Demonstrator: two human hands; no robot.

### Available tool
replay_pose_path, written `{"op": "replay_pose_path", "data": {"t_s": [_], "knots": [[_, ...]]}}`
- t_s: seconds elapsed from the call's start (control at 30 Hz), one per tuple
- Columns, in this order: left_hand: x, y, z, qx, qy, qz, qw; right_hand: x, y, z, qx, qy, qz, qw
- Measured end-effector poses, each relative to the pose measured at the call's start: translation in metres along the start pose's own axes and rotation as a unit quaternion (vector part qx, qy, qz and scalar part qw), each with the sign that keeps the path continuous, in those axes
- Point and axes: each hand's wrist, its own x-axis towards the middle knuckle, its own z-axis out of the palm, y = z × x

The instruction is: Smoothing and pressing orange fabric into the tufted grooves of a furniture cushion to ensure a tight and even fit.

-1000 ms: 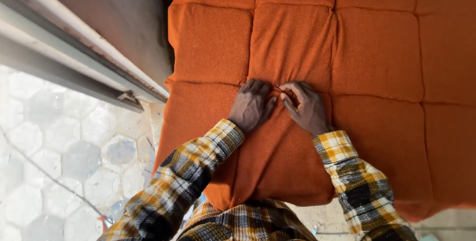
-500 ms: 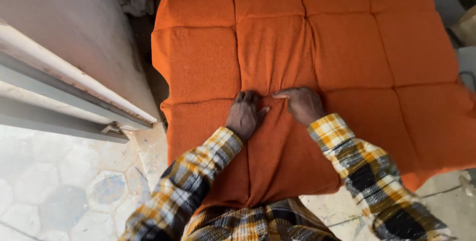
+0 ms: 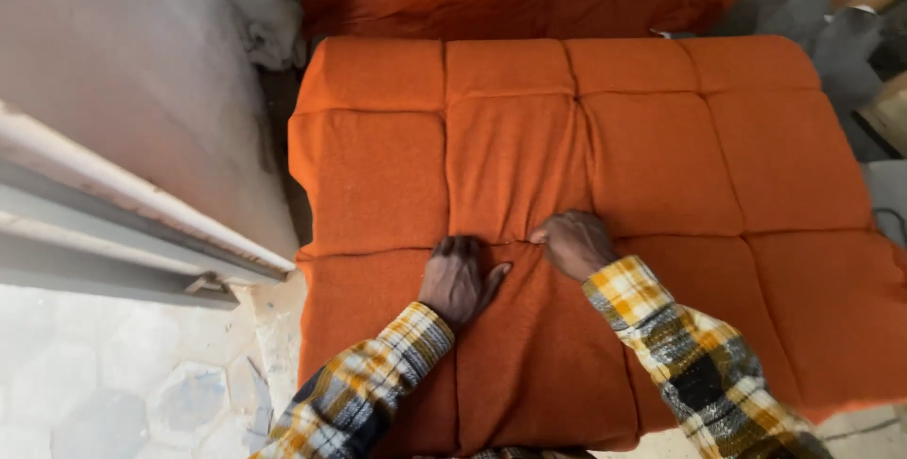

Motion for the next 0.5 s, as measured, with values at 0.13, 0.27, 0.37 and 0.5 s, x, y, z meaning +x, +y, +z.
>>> {"op": "replay_pose_path", "data": {"t_s": [0.13, 0.27, 0.37, 0.5], "knots": [[0.010, -0.001, 0.004, 0.005, -0.085, -0.044, 0.995, -0.019, -0.037, 0.008, -0.075, 0.064, -0.249, 0.963], [0.010, -0.014, -0.002, 0.008, -0.026, -0.031, 0.999, -0.010, -0.004, 0.002, 0.086, 0.066, -0.292, 0.950], [0.004, -0.034, -0.002, -0.039, -0.021, -0.014, 0.999, 0.003, 0.066, -0.019, 0.106, -0.003, -0.238, 0.965], [0.005, -0.022, -0.023, -0.042, -0.066, -0.022, 0.997, 0.013, 0.119, -0.035, 0.067, 0.033, -0.195, 0.978]]}}
